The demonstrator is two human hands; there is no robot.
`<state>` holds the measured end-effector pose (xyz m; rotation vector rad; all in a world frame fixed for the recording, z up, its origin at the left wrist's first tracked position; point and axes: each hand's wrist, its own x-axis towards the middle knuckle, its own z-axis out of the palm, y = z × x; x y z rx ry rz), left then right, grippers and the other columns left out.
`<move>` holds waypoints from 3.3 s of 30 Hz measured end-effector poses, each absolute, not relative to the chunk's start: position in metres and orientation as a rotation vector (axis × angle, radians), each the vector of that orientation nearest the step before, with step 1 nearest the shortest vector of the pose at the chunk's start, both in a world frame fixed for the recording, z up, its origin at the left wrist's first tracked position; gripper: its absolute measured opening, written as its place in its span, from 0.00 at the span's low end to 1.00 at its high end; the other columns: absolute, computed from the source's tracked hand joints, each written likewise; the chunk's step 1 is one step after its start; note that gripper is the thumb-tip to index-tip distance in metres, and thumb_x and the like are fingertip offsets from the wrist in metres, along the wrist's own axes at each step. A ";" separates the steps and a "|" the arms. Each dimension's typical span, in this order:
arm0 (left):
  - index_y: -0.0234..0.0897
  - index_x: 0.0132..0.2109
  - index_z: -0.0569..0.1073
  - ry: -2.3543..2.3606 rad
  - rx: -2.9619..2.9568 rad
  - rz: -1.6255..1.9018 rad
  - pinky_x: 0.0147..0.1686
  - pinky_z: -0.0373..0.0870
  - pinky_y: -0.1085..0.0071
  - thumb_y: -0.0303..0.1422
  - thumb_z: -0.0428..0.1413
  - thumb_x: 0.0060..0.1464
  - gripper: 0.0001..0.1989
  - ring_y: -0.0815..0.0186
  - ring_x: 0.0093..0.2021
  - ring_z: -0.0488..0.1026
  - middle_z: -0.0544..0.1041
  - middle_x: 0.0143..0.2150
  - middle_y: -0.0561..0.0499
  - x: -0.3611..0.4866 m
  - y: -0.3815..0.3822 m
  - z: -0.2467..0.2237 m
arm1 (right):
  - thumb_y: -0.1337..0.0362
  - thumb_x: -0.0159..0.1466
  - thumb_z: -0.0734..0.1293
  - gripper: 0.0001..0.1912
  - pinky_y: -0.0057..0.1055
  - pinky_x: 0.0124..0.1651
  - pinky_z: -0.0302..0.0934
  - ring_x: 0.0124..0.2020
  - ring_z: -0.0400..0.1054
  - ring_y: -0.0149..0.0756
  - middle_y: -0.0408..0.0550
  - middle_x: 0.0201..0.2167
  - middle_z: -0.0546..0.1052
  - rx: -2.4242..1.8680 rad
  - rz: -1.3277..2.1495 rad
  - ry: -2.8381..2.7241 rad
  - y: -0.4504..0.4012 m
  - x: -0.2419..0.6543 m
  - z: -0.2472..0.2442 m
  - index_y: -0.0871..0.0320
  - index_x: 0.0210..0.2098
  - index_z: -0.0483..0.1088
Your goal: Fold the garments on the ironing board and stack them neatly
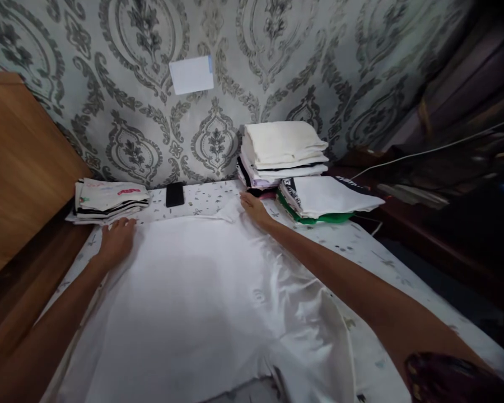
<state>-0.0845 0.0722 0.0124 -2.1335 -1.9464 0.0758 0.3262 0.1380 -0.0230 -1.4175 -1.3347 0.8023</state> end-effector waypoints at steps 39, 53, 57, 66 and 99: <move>0.27 0.73 0.47 -2.442 -2.189 -0.292 0.70 0.45 0.52 0.44 0.38 0.69 0.34 0.54 0.76 0.40 0.43 0.76 0.33 -0.074 -0.016 -0.016 | 0.54 0.71 0.50 0.29 0.53 0.64 0.61 0.64 0.63 0.53 0.63 0.61 0.72 -1.467 -0.209 -2.328 0.053 0.392 -0.084 0.63 0.59 0.70; 0.26 0.73 0.47 -2.588 -2.025 -0.046 0.71 0.40 0.50 0.50 0.35 0.66 0.39 0.55 0.76 0.39 0.43 0.76 0.37 -0.127 -0.127 -0.025 | 0.54 0.70 0.51 0.29 0.52 0.64 0.60 0.64 0.64 0.54 0.65 0.58 0.73 -1.451 -0.150 -2.364 0.045 0.385 -0.075 0.65 0.57 0.70; 0.24 0.72 0.51 -2.536 -1.955 -0.027 0.70 0.47 0.48 0.45 0.34 0.67 0.36 0.52 0.75 0.45 0.49 0.75 0.35 -0.130 -0.146 -0.029 | 0.56 0.71 0.51 0.26 0.57 0.65 0.56 0.66 0.60 0.55 0.65 0.63 0.68 -1.467 -0.161 -2.393 -0.001 0.382 -0.058 0.63 0.60 0.67; 0.47 0.75 0.38 -2.311 -2.112 -0.151 0.66 0.55 0.38 0.50 0.34 0.66 0.35 0.50 0.73 0.51 0.53 0.75 0.49 -0.123 -0.176 -0.037 | 0.60 0.73 0.53 0.23 0.56 0.67 0.53 0.69 0.55 0.50 0.59 0.68 0.62 -1.564 -0.020 -2.327 -0.165 0.397 -0.054 0.55 0.64 0.64; 0.42 0.60 0.71 -0.832 -3.613 -0.302 0.64 0.64 0.56 0.41 0.43 0.70 0.20 0.60 0.64 0.67 0.72 0.63 0.44 0.161 -0.105 0.011 | 0.62 0.74 0.55 0.17 0.34 0.45 0.69 0.41 0.73 0.39 0.51 0.37 0.79 -1.210 0.551 -1.999 -0.266 0.381 -0.012 0.56 0.44 0.74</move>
